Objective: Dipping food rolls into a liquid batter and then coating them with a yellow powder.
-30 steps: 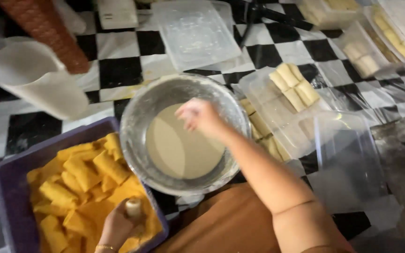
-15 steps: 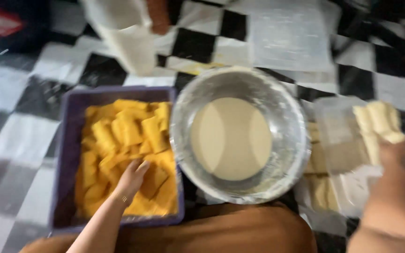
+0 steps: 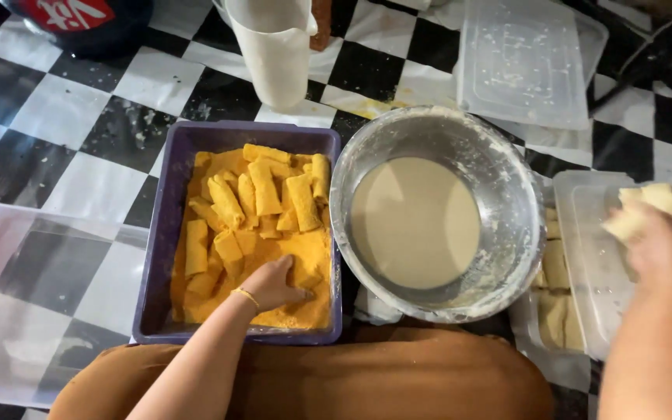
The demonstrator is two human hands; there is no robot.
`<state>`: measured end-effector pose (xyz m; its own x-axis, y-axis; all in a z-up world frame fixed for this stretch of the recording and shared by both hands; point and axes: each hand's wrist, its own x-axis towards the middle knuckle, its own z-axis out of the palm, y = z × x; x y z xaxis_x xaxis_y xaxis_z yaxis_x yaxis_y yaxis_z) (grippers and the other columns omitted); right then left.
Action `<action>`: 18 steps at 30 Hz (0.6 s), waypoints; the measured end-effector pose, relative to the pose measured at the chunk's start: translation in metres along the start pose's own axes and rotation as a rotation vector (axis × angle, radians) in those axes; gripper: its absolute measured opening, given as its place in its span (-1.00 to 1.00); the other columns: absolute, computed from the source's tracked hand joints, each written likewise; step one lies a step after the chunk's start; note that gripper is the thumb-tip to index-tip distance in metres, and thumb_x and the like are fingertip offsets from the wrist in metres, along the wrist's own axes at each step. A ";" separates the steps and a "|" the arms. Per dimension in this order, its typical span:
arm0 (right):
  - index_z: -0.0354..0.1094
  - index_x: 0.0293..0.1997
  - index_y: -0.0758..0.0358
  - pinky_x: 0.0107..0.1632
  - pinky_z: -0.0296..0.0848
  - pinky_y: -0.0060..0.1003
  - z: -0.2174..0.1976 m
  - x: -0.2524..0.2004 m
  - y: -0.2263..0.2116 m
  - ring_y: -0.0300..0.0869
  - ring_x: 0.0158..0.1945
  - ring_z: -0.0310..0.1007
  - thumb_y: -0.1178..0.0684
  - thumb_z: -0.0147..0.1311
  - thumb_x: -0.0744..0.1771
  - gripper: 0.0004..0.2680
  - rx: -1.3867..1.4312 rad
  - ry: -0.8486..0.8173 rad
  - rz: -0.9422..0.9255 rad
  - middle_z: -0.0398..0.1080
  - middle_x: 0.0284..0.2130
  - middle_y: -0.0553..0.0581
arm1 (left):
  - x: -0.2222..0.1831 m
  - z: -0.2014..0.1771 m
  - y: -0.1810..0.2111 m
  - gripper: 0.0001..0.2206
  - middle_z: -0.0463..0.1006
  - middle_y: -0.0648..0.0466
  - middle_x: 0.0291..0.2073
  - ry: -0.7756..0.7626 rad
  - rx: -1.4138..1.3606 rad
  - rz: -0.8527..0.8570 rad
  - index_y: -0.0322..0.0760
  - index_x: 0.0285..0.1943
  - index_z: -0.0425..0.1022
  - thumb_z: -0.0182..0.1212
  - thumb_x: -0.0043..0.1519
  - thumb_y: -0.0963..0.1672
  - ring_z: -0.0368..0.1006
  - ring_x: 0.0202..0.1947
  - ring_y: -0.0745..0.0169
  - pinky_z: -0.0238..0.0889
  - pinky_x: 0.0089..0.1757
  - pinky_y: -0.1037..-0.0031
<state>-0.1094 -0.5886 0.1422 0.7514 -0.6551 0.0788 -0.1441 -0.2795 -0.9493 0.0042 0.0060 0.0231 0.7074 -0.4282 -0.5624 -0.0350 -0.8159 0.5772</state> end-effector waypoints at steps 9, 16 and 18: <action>0.60 -0.19 0.05 -0.17 0.53 -0.03 0.172 0.016 0.163 0.10 -0.18 0.61 -0.13 0.28 0.21 -0.79 -0.867 -0.307 0.137 0.59 -0.33 0.16 | -0.016 -0.019 -0.019 -0.39 0.61 -0.23 0.06 0.147 -0.166 -0.017 -0.28 0.21 0.48 0.44 -0.05 -0.01 0.47 0.18 -0.27 0.39 0.13 0.03; 0.48 0.16 -0.06 0.11 0.51 -0.06 0.228 -0.025 0.148 -0.06 0.12 0.55 -0.07 0.32 0.25 -0.65 -1.148 -0.400 0.091 0.56 -0.07 0.01 | -0.016 -0.065 -0.060 -0.38 0.58 -0.24 -0.01 0.702 -0.486 -0.277 -0.27 0.17 0.27 0.54 0.04 -0.01 0.51 0.08 -0.23 0.42 0.05 0.01; 0.50 0.14 -0.04 0.16 0.48 -0.08 0.231 -0.033 0.144 -0.05 0.14 0.54 -0.09 0.34 0.25 -0.66 -1.063 -0.406 0.069 0.58 -0.05 0.01 | -0.012 -0.067 -0.056 -0.32 0.54 -0.29 0.03 0.766 -0.517 -0.252 -0.31 0.23 0.22 0.56 0.04 -0.01 0.49 0.10 -0.29 0.40 0.07 -0.01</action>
<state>-0.0062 -0.4449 -0.0678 0.8456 -0.4707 -0.2516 -0.5206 -0.8314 -0.1942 0.0447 0.0827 0.0374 0.9275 0.2566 -0.2719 0.3680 -0.4983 0.7850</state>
